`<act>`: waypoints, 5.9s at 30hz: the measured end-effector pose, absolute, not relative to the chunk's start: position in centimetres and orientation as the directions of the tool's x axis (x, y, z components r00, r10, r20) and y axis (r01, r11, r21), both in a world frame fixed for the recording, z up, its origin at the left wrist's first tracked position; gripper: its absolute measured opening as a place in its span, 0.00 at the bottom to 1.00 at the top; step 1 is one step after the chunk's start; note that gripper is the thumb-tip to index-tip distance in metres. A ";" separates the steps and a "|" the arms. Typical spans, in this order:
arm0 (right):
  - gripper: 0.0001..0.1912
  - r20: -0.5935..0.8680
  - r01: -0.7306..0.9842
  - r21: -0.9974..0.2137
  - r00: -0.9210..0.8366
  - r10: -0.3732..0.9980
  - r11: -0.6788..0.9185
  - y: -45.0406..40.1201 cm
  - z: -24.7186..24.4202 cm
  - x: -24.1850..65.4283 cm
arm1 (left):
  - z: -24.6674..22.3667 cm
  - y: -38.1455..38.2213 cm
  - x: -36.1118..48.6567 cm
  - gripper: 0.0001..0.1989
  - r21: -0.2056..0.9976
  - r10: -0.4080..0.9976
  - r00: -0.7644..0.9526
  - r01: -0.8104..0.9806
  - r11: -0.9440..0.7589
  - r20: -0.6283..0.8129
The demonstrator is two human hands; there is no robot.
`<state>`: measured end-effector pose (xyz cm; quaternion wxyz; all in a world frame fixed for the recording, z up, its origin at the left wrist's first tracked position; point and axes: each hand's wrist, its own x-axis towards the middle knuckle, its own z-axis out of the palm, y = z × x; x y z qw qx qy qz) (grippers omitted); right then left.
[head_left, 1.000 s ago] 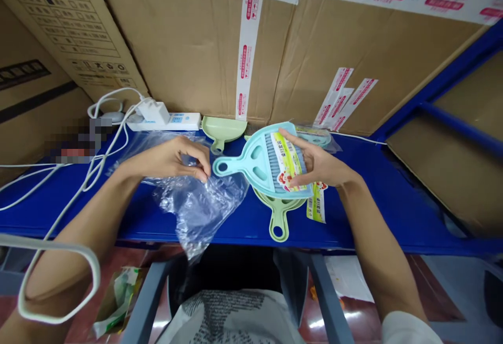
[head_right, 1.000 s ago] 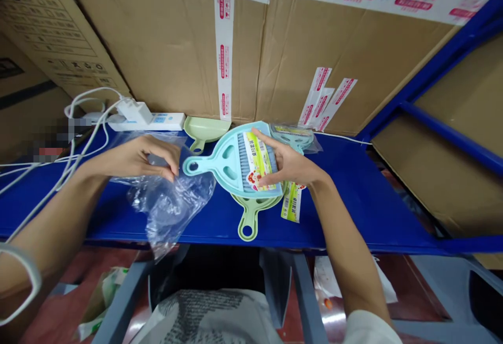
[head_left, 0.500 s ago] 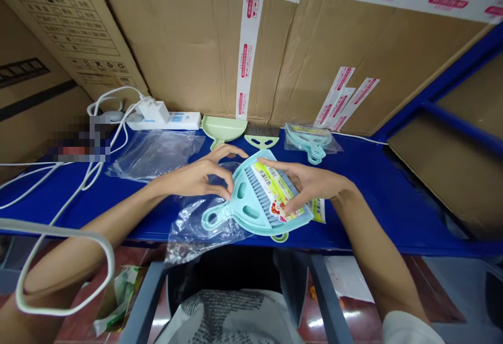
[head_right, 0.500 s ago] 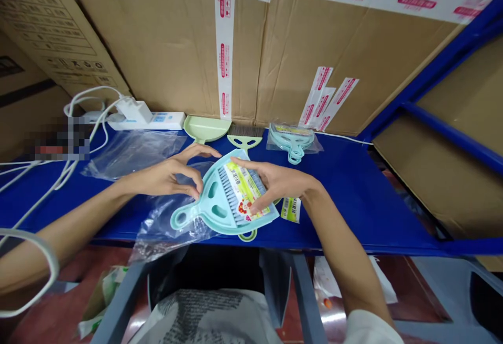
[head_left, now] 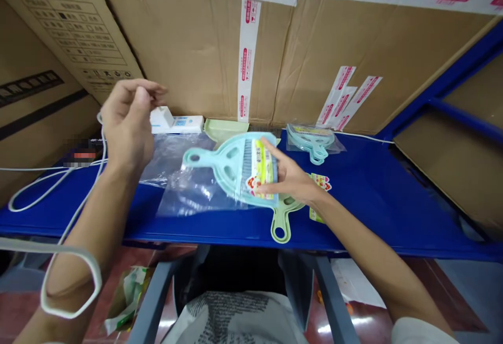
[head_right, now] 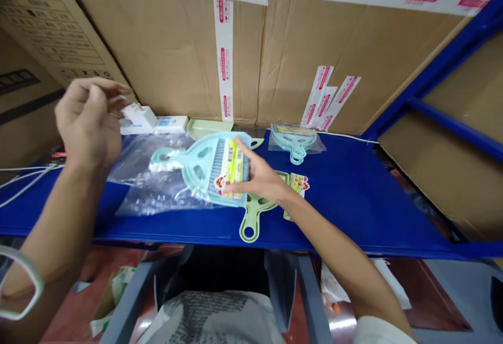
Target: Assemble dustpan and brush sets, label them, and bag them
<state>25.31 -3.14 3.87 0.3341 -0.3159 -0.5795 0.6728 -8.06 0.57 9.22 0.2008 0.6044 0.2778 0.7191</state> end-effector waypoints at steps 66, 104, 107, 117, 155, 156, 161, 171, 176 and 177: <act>0.54 0.084 -0.047 -0.996 -0.248 0.965 0.075 -0.6 4.0 27.5 | 3.8 1.0 -2.4 0.13 0.904 0.988 0.028 -0.400 0.151 -0.153; 0.14 -0.007 -0.304 -0.950 -0.188 0.982 -0.065 -0.7 5.1 27.2 | 3.5 1.9 -3.4 0.13 0.928 0.989 0.090 -0.343 0.144 -0.120; 0.16 0.012 -0.281 -0.959 -0.180 0.984 -0.040 -0.6 5.4 27.5 | 3.9 2.0 -3.6 0.14 0.913 0.983 0.122 -0.370 0.175 -0.139; 0.23 0.197 -0.122 -0.973 0.001 0.980 0.196 -0.6 5.3 27.8 | 4.1 1.6 -3.2 0.14 0.896 0.984 0.116 -0.409 0.173 -0.137; 0.17 0.187 0.015 -0.981 -0.194 0.963 0.193 -0.6 3.6 27.4 | 3.8 1.3 -2.8 0.14 0.912 0.986 0.107 -0.378 0.158 -0.126; 0.17 0.188 0.014 -0.981 -0.201 0.961 0.194 -0.6 3.6 27.4 | 3.8 1.3 -2.7 0.14 0.912 0.986 0.108 -0.379 0.159 -0.127; 0.16 0.192 -0.026 -0.981 -0.229 0.954 0.191 -0.7 3.8 27.4 | 3.8 1.3 -2.6 0.15 0.911 0.985 0.114 -0.379 0.164 -0.130; 0.27 0.302 0.153 -0.926 -0.249 0.920 0.346 -0.3 2.7 27.3 | 3.8 1.3 -2.6 0.15 0.914 0.986 0.107 -0.372 0.159 -0.128; 0.26 0.295 0.132 -0.934 -0.232 0.927 0.331 -0.3 2.8 27.3 | 3.7 1.3 -2.7 0.16 0.918 0.987 0.110 -0.366 0.152 -0.120; 0.24 0.283 0.108 -0.944 -0.215 0.935 0.311 -0.4 3.1 27.2 | 3.7 1.3 -2.7 0.16 0.919 0.987 0.108 -0.364 0.152 -0.121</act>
